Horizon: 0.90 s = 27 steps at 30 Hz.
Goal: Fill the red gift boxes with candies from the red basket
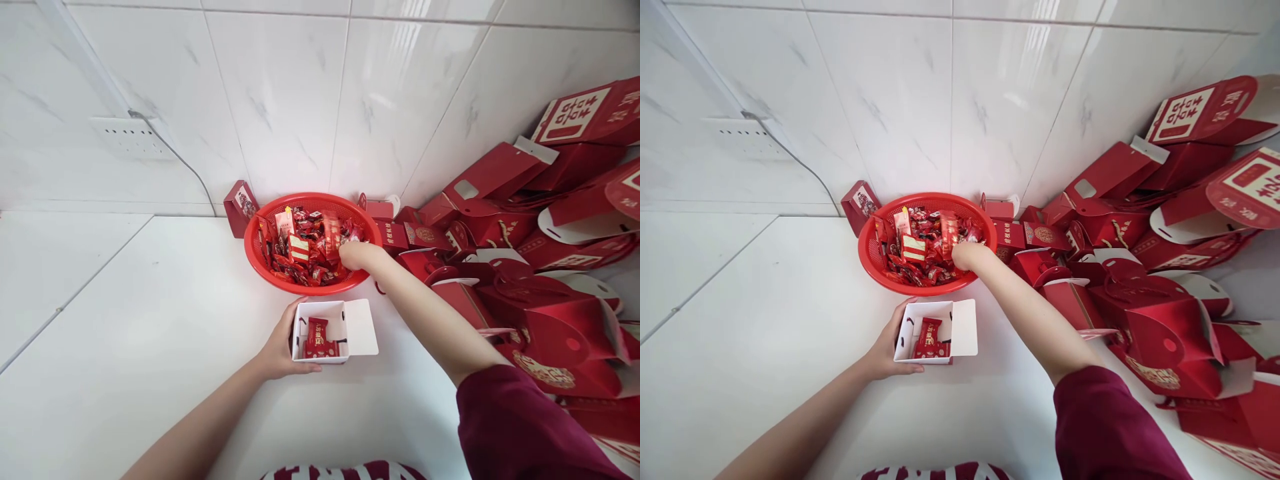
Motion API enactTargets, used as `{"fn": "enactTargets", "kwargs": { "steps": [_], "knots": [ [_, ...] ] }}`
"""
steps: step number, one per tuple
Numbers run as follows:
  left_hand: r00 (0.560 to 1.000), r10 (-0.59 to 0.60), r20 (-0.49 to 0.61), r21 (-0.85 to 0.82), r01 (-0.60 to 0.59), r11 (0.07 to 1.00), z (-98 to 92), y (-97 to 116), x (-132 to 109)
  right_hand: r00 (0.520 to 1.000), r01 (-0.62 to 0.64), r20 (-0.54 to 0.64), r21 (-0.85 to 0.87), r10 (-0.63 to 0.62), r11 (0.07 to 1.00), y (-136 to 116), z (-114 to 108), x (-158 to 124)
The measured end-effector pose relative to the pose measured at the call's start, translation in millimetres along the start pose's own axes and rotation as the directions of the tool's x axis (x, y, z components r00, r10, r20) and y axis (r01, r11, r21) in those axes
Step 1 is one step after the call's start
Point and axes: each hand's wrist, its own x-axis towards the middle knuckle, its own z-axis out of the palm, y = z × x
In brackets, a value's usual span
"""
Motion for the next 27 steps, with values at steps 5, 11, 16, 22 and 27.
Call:
{"fn": "enactTargets", "kwargs": {
  "steps": [5, 11, 16, 22, 27],
  "knots": [
    [1.0, 0.003, 0.009, 0.003, -0.003, 1.0, -1.1, -1, -1, 0.999, -0.028, 0.023, -0.052, 0.029, 0.998, 4, -10, 13],
    [1.0, -0.003, 0.017, 0.013, 0.003, 1.0, -1.3, -1, -1, 0.992, -0.067, 0.099, -0.08, 0.074, 0.995, 0, -4, 28],
    [1.0, -0.01, 0.027, 0.026, 0.01, 1.0, -2.0, -3, -2, 0.98, -0.084, 0.169, -0.113, 0.103, 0.99, 1, 0, 35],
    [1.0, -0.007, 0.016, 0.041, 0.006, 0.999, -1.9, -2, -2, 0.962, -0.14, 0.21, -0.168, 0.174, 0.976, -1, 3, 34],
    [1.0, -0.025, 0.018, 0.016, 0.025, 1.0, -1.2, -1, -2, 0.961, -0.153, 0.208, -0.159, 0.185, 0.975, -7, 0, 31]
  ]
}}
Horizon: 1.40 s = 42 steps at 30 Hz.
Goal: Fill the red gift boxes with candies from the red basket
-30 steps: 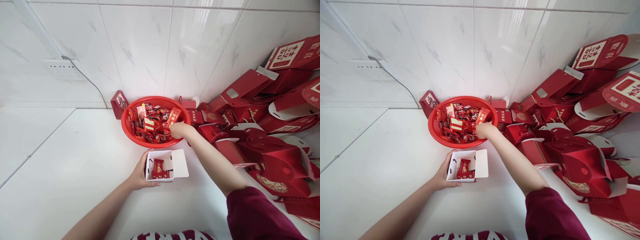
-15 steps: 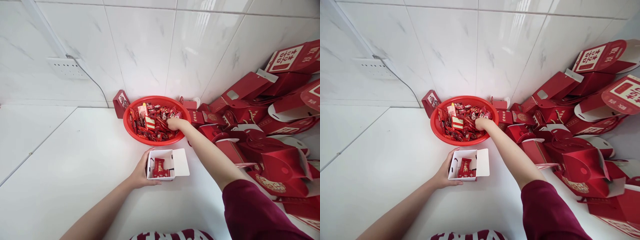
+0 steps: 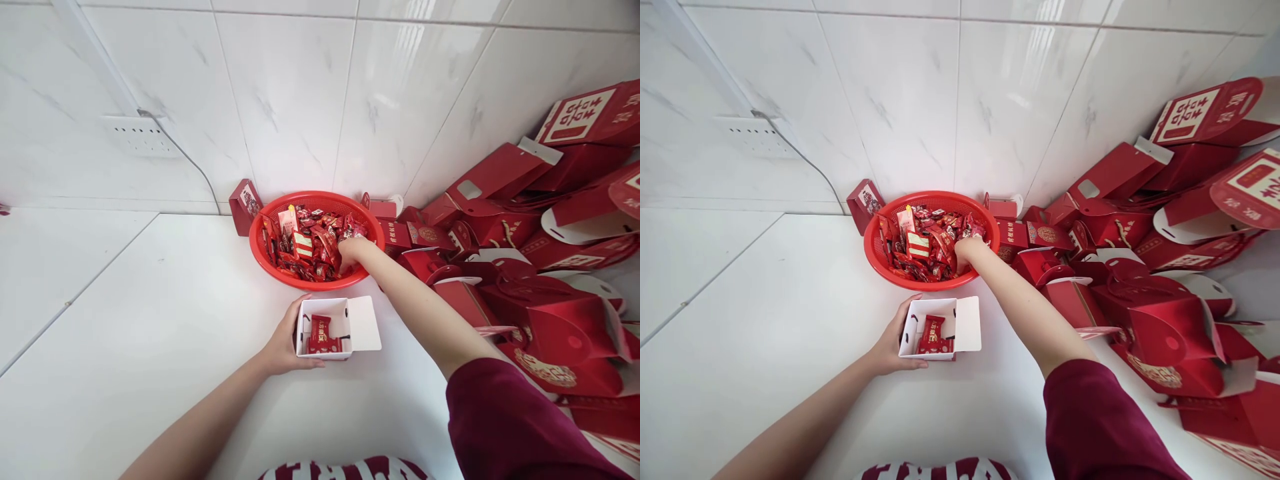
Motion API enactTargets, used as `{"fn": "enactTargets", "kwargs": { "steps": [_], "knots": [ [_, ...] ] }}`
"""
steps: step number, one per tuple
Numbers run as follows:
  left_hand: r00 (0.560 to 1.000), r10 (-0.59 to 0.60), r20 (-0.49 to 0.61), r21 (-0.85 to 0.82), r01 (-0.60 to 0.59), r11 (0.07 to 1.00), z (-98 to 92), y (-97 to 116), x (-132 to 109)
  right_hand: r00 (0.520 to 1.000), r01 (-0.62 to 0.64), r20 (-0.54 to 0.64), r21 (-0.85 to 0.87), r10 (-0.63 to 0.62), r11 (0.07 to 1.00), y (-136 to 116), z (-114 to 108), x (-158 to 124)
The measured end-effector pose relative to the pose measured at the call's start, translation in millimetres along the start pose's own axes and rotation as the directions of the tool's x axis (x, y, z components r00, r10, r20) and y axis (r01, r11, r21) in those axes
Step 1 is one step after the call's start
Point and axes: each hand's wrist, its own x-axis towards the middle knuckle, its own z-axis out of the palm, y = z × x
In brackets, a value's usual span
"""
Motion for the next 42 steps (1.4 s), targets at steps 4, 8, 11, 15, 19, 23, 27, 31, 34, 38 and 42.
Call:
{"fn": "enactTargets", "kwargs": {
  "steps": [4, 8, 11, 15, 19, 23, 27, 31, 34, 38, 42],
  "knots": [
    [1.0, -0.007, 0.015, -0.018, 0.007, 1.0, -0.4, -2, 0, 1.0, 0.024, 0.012, 0.048, -0.025, 0.999, 4, 1, -4],
    [1.0, -0.001, 0.01, -0.003, 0.001, 1.0, -0.9, -5, 0, 0.998, 0.042, 0.046, 0.108, -0.047, 0.993, 11, 2, 2],
    [1.0, 0.004, 0.006, 0.013, -0.004, 1.0, -1.2, -6, -1, 0.985, 0.068, 0.148, 0.158, -0.092, 0.985, 15, -1, 12],
    [1.0, -0.002, 0.012, 0.003, 0.002, 1.0, -0.5, -5, 0, 0.97, 0.104, 0.19, 0.248, -0.154, 0.963, 22, -2, 24],
    [1.0, 0.003, 0.014, -0.022, -0.003, 1.0, 1.1, -4, 0, 0.942, 0.221, 0.124, 0.473, -0.313, 0.853, 31, 3, 19],
    [1.0, 0.003, 0.006, -0.032, -0.003, 0.999, 2.3, -2, 1, 0.883, 0.405, -0.128, 0.694, -0.451, 0.596, 37, 7, 9],
    [1.0, -0.003, 0.001, -0.056, 0.003, 0.998, 3.3, -2, 0, 0.826, 0.545, -0.397, 0.745, -0.401, 0.385, 35, 10, 6],
    [1.0, 0.003, 0.001, -0.05, -0.003, 0.999, 2.9, -2, 1, 0.781, 0.611, -0.504, 0.737, -0.369, 0.288, 33, 11, 7],
    [1.0, 0.016, 0.003, -0.013, -0.016, 1.0, 1.6, -2, 0, 0.763, 0.636, -0.543, 0.727, -0.35, 0.258, 32, 11, 7],
    [0.993, 0.11, -0.038, 0.156, -0.103, 0.982, 2.2, -6, -2, 0.73, 0.683, -0.637, 0.687, -0.247, 0.248, 30, 13, 5],
    [0.953, 0.299, -0.047, 0.304, -0.271, 0.913, 6.8, -14, -6, 0.688, 0.716, -0.714, 0.638, -0.13, 0.285, 28, 16, 1]
  ]
}}
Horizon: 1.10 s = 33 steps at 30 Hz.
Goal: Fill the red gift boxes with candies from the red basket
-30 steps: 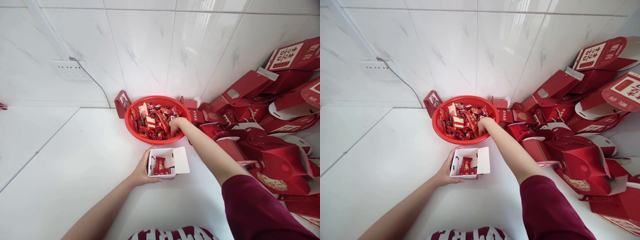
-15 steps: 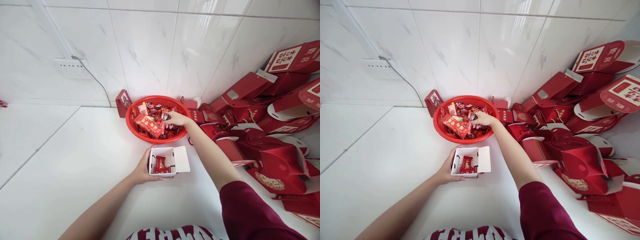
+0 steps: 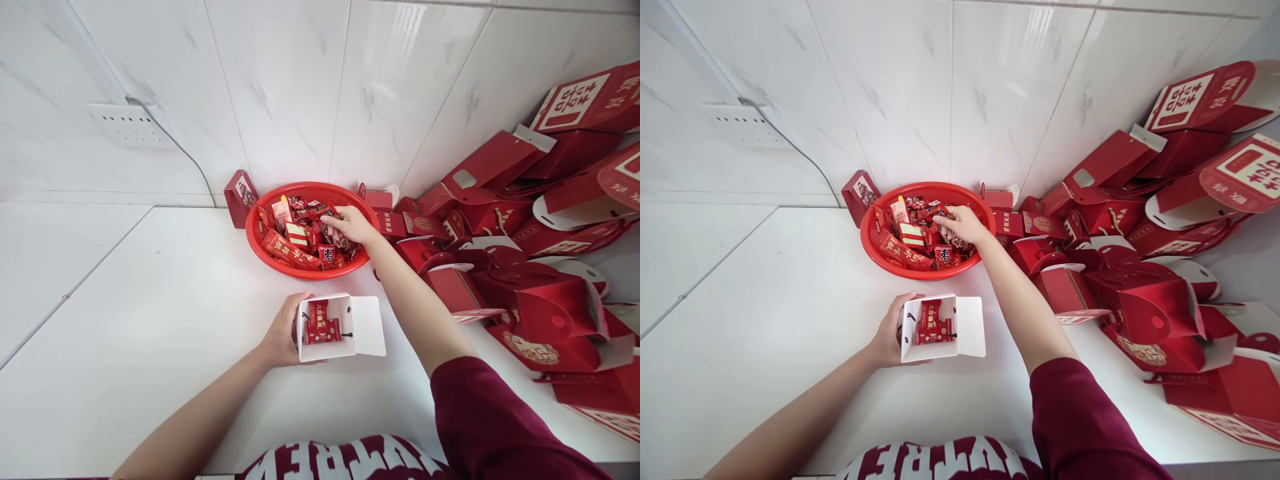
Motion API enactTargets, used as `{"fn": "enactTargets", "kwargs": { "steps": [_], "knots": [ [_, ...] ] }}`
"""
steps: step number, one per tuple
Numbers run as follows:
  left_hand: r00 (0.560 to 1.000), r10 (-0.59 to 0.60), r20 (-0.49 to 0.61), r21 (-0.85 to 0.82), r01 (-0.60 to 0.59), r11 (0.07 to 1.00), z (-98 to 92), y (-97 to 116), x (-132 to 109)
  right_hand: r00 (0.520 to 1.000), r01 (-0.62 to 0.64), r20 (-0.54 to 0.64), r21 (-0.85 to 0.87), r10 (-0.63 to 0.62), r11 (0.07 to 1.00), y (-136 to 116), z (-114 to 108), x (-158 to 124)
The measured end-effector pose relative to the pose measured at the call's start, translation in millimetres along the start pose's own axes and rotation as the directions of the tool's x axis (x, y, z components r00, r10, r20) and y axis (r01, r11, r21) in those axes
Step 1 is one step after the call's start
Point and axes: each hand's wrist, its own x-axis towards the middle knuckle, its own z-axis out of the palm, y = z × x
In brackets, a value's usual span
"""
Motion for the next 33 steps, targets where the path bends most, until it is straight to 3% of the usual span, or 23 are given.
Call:
{"fn": "enactTargets", "kwargs": {
  "steps": [3, 7, 10, 13, 17, 19, 21, 24, 26, 28, 30, 33],
  "knots": [
    [1.0, -0.005, -0.005, 0.012, 0.005, 1.0, 1.8, 0, -1, 0.998, -0.005, -0.058, -0.086, 0.0, 0.996, -6, 0, -3],
    [0.987, -0.149, 0.052, -0.081, 0.153, 0.985, -2.1, 3, 4, 0.988, -0.074, -0.153, -0.296, 0.029, 0.952, -25, 0, -12],
    [0.973, -0.215, 0.084, -0.207, 0.228, 0.952, -5.0, 4, 8, 0.981, 0.003, -0.183, -0.327, -0.067, 0.945, -47, 5, -34],
    [0.967, -0.23, 0.111, -0.264, 0.252, 0.931, -4.8, 5, 9, 0.974, 0.18, -0.078, -0.311, -0.214, 0.933, -67, 15, -72],
    [0.974, -0.193, 0.121, -0.339, 0.223, 0.914, -1.4, 6, 13, 0.924, 0.379, 0.192, -0.328, -0.332, 0.865, -76, 25, -123],
    [0.975, -0.185, 0.125, -0.343, 0.218, 0.914, -0.5, 7, 14, 0.905, 0.414, 0.272, -0.375, -0.328, 0.829, -70, 26, -141],
    [0.973, -0.184, 0.136, -0.315, 0.219, 0.924, -1.6, 8, 13, 0.924, 0.378, 0.223, -0.427, -0.309, 0.821, -59, 26, -158],
    [0.971, -0.181, 0.156, -0.224, 0.213, 0.951, -9.7, 11, 8, 0.956, 0.241, -0.045, -0.445, -0.29, 0.862, -36, 26, -185],
    [0.959, -0.21, 0.189, -0.165, 0.242, 0.956, -19.1, 14, 4, 0.934, 0.162, -0.238, -0.385, -0.267, 0.909, -20, 29, -206],
    [0.933, -0.282, 0.223, -0.14, 0.317, 0.938, -29.6, 16, -2, 0.916, 0.142, -0.326, -0.287, -0.236, 0.947, -4, 34, -226],
    [0.908, -0.363, 0.209, -0.127, 0.393, 0.911, -38.2, 16, -8, 0.931, 0.15, -0.297, -0.214, -0.211, 0.965, 8, 40, -242],
    [0.901, -0.425, 0.088, -0.084, 0.432, 0.898, -42.9, 15, -20, 0.97, 0.145, -0.165, -0.2, -0.179, 0.969, 19, 46, -254]
  ]
}}
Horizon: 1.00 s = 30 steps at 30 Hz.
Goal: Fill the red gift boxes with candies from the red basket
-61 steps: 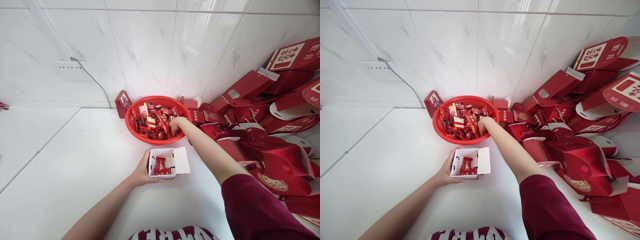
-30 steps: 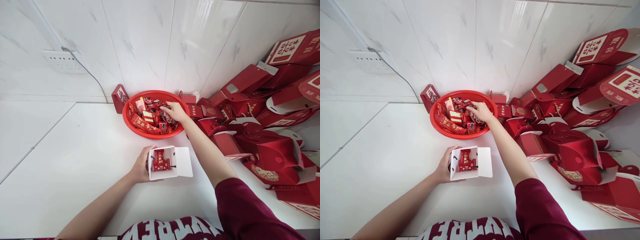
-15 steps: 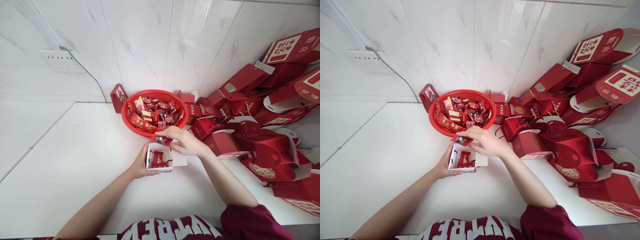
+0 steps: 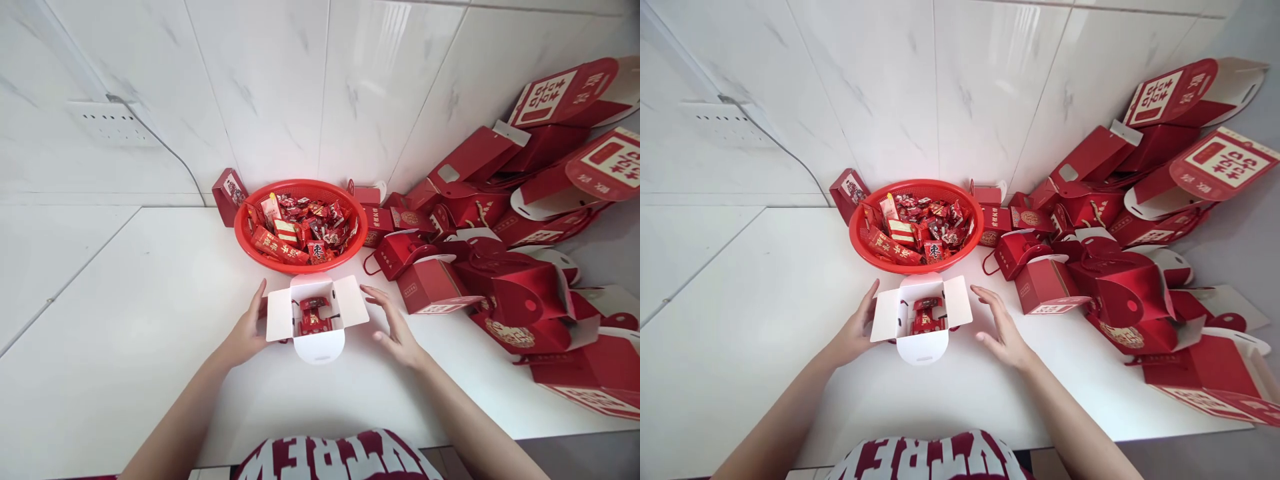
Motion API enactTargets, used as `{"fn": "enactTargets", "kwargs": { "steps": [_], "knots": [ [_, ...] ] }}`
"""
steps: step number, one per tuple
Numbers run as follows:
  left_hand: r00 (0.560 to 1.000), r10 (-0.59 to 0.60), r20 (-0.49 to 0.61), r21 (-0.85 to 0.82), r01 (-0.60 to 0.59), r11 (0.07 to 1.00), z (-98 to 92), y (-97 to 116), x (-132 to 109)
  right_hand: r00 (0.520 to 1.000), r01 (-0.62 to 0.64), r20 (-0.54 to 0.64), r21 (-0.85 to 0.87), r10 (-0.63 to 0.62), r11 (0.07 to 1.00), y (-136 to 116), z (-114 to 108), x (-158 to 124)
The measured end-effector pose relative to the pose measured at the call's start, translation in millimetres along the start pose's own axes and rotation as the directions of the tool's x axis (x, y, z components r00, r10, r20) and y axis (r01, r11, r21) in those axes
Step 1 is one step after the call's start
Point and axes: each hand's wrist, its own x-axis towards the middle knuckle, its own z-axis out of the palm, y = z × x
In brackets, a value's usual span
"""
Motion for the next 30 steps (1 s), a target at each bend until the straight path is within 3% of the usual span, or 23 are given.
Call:
{"fn": "enactTargets", "kwargs": {
  "steps": [3, 6, 11, 17, 21, 25, 27, 30],
  "knots": [
    [0.985, 0.112, -0.129, 0.115, -0.097, 0.989, 6.4, -1, -9, 0.995, 0.029, 0.097, -0.067, -0.023, 0.997, 0, 7, 1],
    [0.922, 0.332, -0.199, 0.273, -0.274, 0.922, 17.7, 4, -13, 0.986, 0.103, 0.143, -0.102, -0.088, 0.989, -6, 15, 8],
    [0.864, 0.494, -0.099, 0.482, -0.393, 0.783, 33.8, 12, -9, 0.978, 0.153, 0.16, -0.09, -0.137, 0.984, -18, 29, 14],
    [0.849, 0.525, 0.052, 0.552, -0.463, 0.694, 47.8, 17, -7, 0.989, 0.116, 0.099, -0.006, -0.115, 0.993, -30, 37, 16],
    [0.864, 0.503, 0.016, 0.518, -0.437, 0.735, 52.7, 25, -5, 0.999, -0.031, 0.019, 0.167, 0.028, 0.986, -42, 46, 20],
    [0.878, 0.476, -0.054, 0.469, -0.398, 0.788, 57.8, 29, -3, 0.959, -0.236, -0.064, 0.362, 0.277, 0.902, -47, 60, 23],
    [0.879, 0.469, -0.085, 0.41, -0.398, 0.82, 61.5, 28, -5, 0.939, -0.289, -0.043, 0.445, 0.342, 0.848, -45, 66, 24],
    [0.9, 0.403, -0.168, 0.222, -0.364, 0.904, 68.2, 23, -7, 0.938, -0.308, 0.009, 0.475, 0.346, 0.824, -42, 73, 25]
  ]
}}
